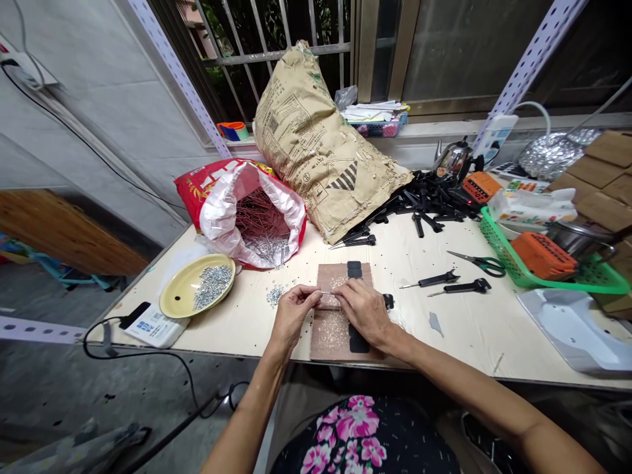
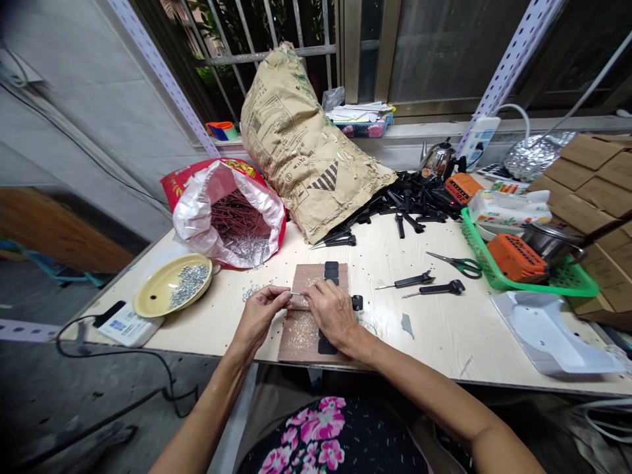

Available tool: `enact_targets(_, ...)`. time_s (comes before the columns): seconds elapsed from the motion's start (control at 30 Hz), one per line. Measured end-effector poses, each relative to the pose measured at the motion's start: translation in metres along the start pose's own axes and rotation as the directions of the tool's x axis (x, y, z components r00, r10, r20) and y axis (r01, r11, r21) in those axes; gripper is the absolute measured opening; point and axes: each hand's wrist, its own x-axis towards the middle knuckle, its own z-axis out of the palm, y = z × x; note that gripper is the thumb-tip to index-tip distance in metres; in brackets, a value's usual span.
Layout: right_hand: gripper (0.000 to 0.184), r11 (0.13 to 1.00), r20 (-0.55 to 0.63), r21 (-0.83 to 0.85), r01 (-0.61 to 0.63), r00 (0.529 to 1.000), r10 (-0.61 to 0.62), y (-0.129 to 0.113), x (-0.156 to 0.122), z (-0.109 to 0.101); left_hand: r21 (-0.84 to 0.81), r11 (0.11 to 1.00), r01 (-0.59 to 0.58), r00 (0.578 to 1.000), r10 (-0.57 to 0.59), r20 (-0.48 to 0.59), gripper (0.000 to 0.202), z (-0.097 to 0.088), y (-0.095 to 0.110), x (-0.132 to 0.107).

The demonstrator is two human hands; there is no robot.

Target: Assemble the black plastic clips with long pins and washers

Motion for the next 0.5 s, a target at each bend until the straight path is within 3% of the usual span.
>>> enact_targets(0.2, 0.024, 0.985, -0.063, -0.170, 0.018, 0.998, -0.029, 0.0015, -0.0010, 0.0021, 0.008, 1.000, 0.015, 1.000, -0.015, -0.020, 0.030, 0.0065, -0.0032, 0.0002)
enact_targets(0.5, 0.023, 0.977, -0.021, -0.206, 0.058, 0.998, -0.063, 0.0047, 0.0019, -0.0018, 0.065, 0.997, 0.040, 0.999, -0.041, 0.017, 0.029, 0.0069, -0.0003, 0.0020)
